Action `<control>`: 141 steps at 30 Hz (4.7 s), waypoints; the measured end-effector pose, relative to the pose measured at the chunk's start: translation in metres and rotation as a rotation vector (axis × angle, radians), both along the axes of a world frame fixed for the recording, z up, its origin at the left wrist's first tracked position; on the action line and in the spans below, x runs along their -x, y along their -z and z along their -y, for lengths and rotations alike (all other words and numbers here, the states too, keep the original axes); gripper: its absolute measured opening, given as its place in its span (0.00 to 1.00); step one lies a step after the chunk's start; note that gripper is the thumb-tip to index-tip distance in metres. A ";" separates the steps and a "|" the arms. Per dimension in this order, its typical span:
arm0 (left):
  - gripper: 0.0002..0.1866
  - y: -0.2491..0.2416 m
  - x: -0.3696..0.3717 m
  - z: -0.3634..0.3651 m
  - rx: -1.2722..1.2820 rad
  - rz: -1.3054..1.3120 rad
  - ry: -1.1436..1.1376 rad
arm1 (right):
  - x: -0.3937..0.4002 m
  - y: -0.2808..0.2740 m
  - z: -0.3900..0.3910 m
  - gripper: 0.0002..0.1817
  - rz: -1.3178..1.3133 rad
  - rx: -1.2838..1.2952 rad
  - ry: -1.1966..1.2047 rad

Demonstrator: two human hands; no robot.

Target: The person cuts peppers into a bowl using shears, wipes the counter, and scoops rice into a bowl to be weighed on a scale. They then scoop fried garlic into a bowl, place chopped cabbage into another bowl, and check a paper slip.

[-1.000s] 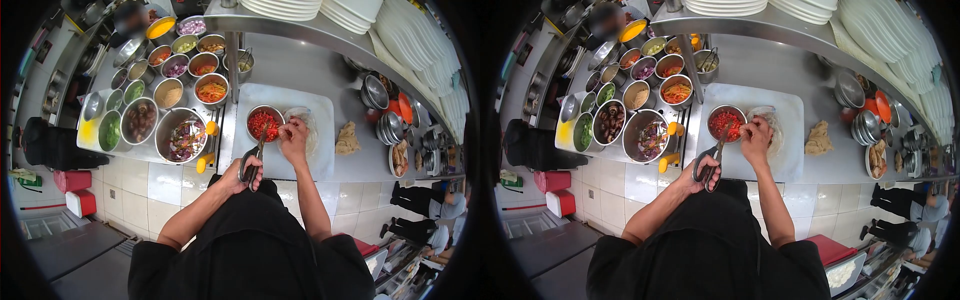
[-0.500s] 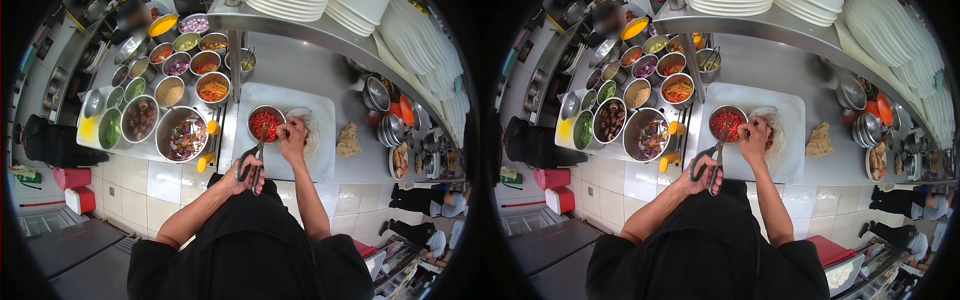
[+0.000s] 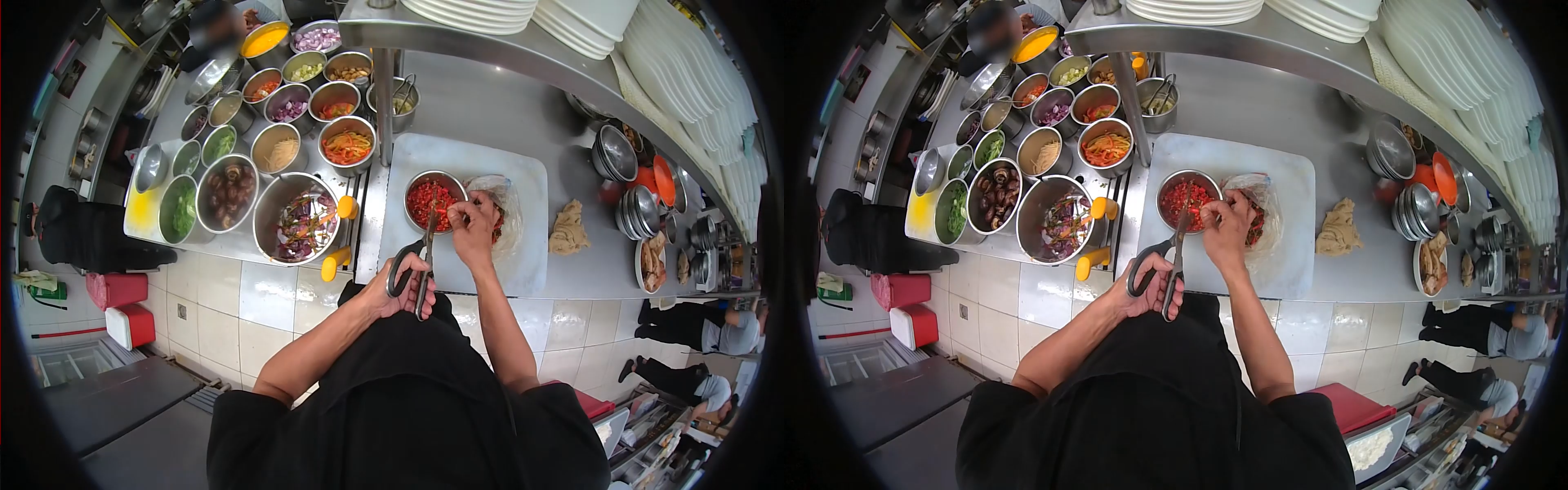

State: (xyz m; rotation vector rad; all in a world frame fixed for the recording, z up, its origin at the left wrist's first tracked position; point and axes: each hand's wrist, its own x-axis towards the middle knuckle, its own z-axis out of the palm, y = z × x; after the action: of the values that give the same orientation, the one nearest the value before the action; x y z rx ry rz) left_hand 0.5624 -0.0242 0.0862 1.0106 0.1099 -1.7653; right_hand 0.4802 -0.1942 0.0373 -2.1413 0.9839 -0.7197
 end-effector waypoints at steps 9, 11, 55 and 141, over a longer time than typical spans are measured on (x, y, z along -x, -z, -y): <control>0.19 0.002 0.005 0.001 -0.018 0.144 -0.051 | -0.003 0.006 -0.001 0.04 0.002 0.025 0.017; 0.20 0.004 0.004 -0.001 -0.017 0.097 -0.041 | -0.003 0.005 -0.003 0.04 0.005 0.021 0.020; 0.17 -0.006 0.004 0.001 -0.050 0.214 -0.062 | -0.020 -0.015 0.029 0.04 -0.024 0.221 -0.102; 0.18 0.009 0.000 -0.003 -0.036 0.213 -0.143 | 0.028 -0.006 0.141 0.20 -0.186 -0.715 -0.183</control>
State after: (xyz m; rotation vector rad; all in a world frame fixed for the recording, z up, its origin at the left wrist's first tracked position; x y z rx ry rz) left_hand 0.5619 -0.0213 0.0768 1.1817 0.0778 -1.5223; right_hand 0.4526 -0.3352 0.0437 -1.6415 0.9396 -0.0468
